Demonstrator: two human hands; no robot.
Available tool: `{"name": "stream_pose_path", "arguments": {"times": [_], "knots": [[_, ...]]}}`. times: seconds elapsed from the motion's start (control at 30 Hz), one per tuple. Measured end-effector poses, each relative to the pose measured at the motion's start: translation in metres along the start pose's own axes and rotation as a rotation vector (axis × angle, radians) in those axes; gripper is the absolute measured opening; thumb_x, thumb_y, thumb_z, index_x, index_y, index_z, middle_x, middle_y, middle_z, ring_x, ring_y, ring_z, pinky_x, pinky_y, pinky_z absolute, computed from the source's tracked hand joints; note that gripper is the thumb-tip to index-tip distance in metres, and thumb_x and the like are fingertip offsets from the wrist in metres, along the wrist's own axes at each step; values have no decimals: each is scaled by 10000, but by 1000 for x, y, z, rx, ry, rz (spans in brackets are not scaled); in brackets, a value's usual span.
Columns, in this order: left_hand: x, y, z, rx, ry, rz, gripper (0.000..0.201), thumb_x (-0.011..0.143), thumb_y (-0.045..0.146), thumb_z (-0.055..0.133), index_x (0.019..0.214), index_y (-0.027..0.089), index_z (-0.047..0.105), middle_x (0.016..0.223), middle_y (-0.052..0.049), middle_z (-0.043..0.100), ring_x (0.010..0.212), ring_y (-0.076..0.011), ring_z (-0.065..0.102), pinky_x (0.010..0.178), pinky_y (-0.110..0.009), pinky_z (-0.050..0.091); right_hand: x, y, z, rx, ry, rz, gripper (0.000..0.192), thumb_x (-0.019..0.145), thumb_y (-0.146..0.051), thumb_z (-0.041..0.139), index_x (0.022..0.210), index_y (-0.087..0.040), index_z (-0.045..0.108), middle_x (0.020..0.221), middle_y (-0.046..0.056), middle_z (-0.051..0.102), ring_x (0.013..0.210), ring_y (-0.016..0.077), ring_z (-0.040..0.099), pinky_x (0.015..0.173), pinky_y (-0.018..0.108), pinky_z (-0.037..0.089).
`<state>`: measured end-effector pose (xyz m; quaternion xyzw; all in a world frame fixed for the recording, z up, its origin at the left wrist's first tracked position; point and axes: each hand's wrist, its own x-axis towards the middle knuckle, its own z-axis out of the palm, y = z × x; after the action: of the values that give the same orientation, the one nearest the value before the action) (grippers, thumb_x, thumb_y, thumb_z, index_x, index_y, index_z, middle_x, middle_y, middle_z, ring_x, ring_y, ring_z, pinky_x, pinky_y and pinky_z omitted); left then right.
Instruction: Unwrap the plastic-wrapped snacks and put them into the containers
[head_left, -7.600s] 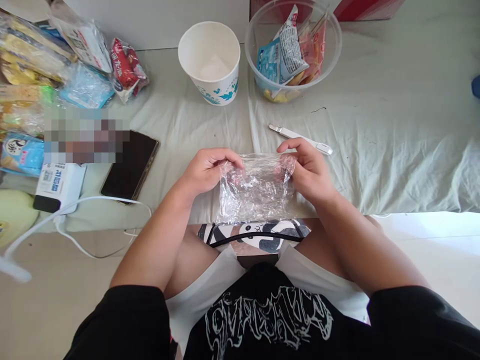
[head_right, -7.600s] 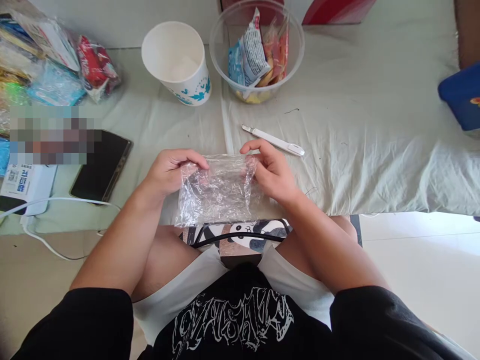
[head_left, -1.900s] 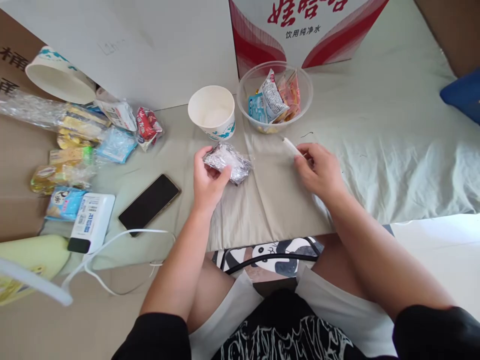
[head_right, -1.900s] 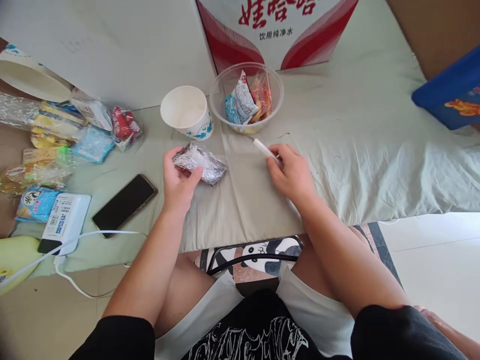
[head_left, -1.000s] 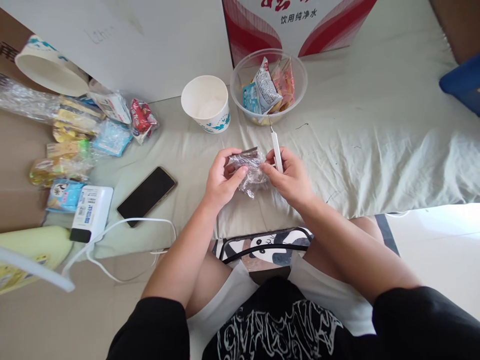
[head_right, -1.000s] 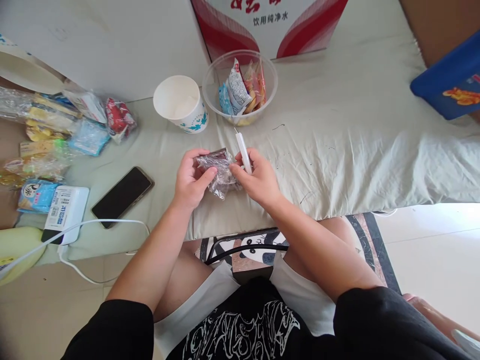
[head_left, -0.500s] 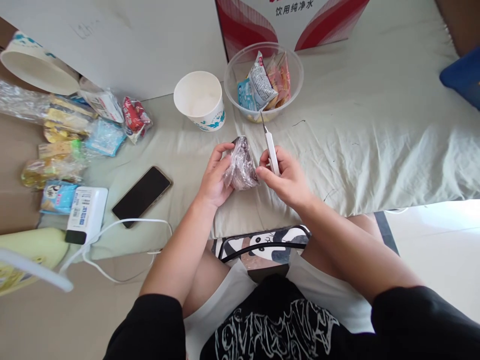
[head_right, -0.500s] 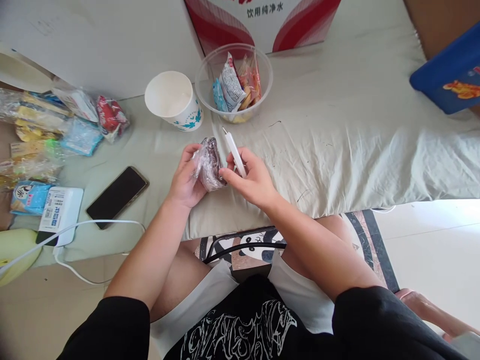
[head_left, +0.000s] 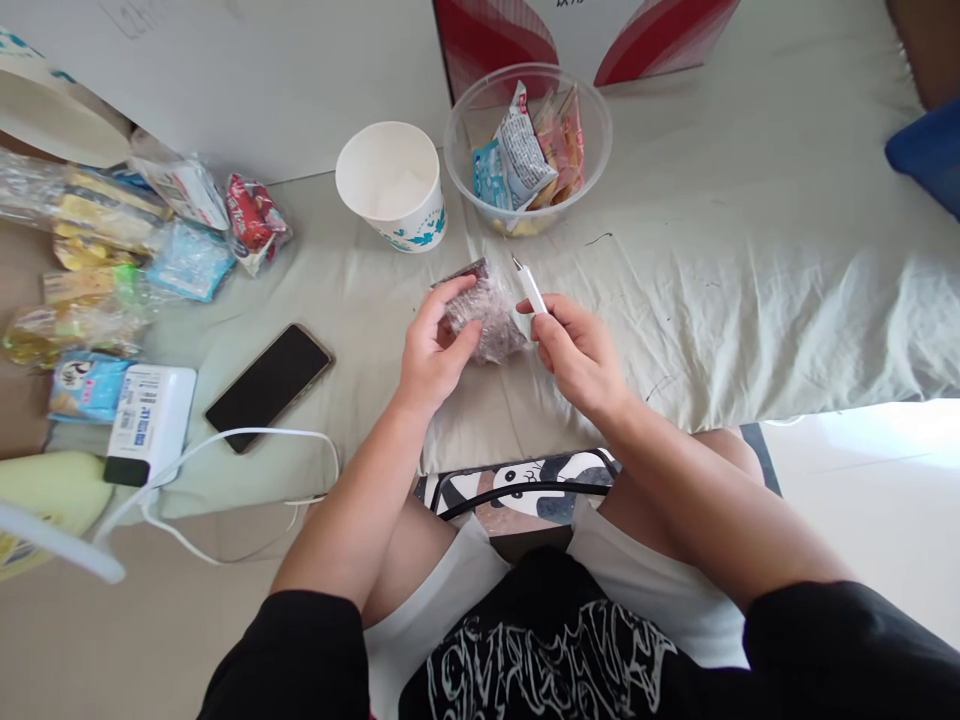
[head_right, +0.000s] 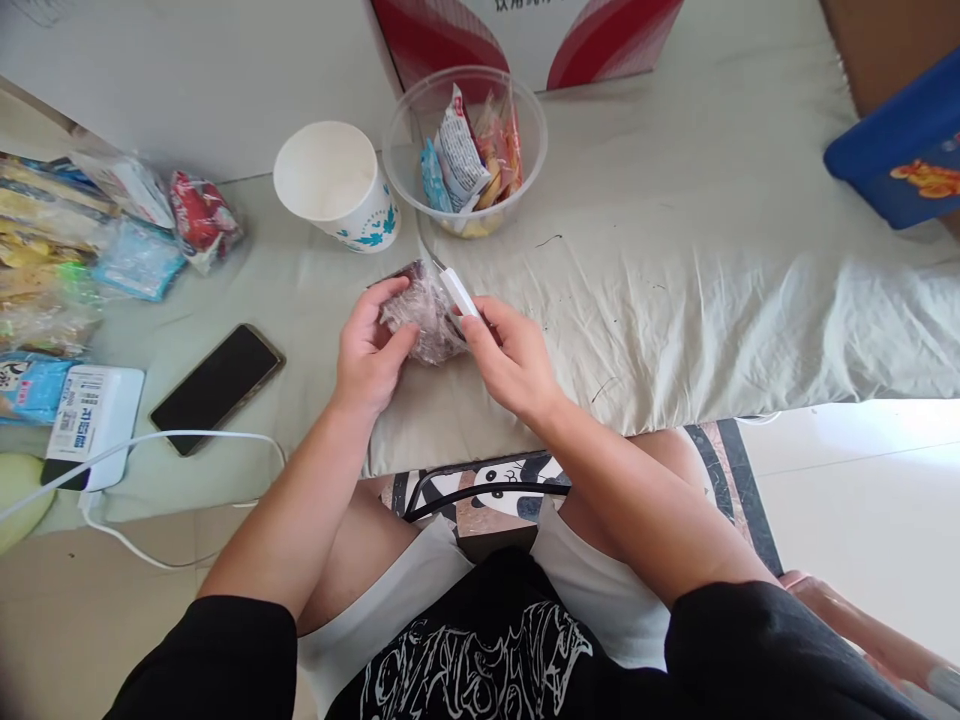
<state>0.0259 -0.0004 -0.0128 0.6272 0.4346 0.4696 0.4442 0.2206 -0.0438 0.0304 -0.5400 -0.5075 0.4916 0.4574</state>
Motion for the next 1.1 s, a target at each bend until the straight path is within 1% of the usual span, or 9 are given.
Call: {"name": "stream_pose_path", "arguments": {"times": [0.1, 0.2, 0.3, 0.47, 0.73, 0.83, 0.93, 1.0, 1.1], "knots": [[1, -9, -7, 79, 130, 72, 741, 867, 645, 756, 1479, 337, 471, 1388, -115, 615, 1233, -290, 680, 1032, -443, 592, -2, -1, 1, -68, -24, -12, 318, 990, -482, 532, 981, -204, 686, 719, -9, 562, 611, 119, 479, 563, 275, 350], [-2, -16, -11, 90, 144, 100, 863, 868, 621, 772, 1552, 421, 285, 1401, -108, 589, 1147, -254, 715, 940, -394, 626, -4, -3, 5, -85, -113, -10, 311, 974, -474, 559, 1033, -190, 670, 729, -5, 646, 589, 111, 518, 580, 274, 389], [-6, -17, -7, 127, 112, 120, 774, 887, 620, 751, 1508, 436, 327, 1467, -97, 538, 1149, -238, 719, 860, -322, 636, -4, -2, 9, -47, -164, 20, 339, 958, -480, 573, 1146, -199, 591, 750, -10, 704, 563, 111, 550, 587, 272, 418], [-4, -10, -5, 166, 102, 122, 682, 868, 697, 722, 1405, 358, 471, 1390, -92, 598, 1081, -228, 737, 801, -299, 643, -4, 0, 8, -79, -184, 56, 257, 933, -463, 586, 1007, -247, 468, 740, -29, 720, 506, 104, 520, 558, 265, 394], [11, -12, -55, 52, 299, 41, 733, 814, 700, 781, 1409, 442, 439, 1376, -71, 625, 1123, -262, 719, 914, -430, 631, -4, -1, 5, -143, -279, 97, 247, 911, -453, 596, 978, -247, 479, 752, -19, 744, 507, 112, 546, 555, 269, 428], [10, -18, -62, 23, 338, 13, 690, 835, 685, 770, 1388, 466, 420, 1349, -51, 626, 1069, -236, 723, 889, -426, 633, 1, -2, -3, -169, -184, 98, 278, 924, -478, 589, 1046, -237, 521, 778, 3, 755, 510, 127, 562, 544, 280, 438], [3, -20, -47, 38, 336, -22, 696, 824, 695, 776, 1348, 416, 412, 1299, -55, 617, 1034, -213, 716, 843, -368, 634, 10, 1, -19, -413, 34, 4, 239, 917, -403, 598, 1076, -224, 599, 847, 36, 759, 609, 164, 605, 617, 316, 471], [-5, -16, -30, 91, 274, -36, 683, 824, 704, 770, 1304, 358, 429, 1223, -58, 610, 1018, -199, 707, 821, -328, 625, 17, 7, -29, -633, 136, -95, 197, 891, -337, 614, 1043, -218, 652, 941, 67, 755, 707, 194, 628, 676, 342, 478], [-16, -3, -10, 208, 91, -28, 584, 868, 665, 742, 1224, 291, 469, 1164, -57, 598, 972, -182, 690, 800, -314, 611, 25, 17, -40, -872, 192, -163, 205, 879, -304, 616, 1043, -210, 694, 1054, 110, 730, 820, 242, 645, 709, 366, 473]]}}
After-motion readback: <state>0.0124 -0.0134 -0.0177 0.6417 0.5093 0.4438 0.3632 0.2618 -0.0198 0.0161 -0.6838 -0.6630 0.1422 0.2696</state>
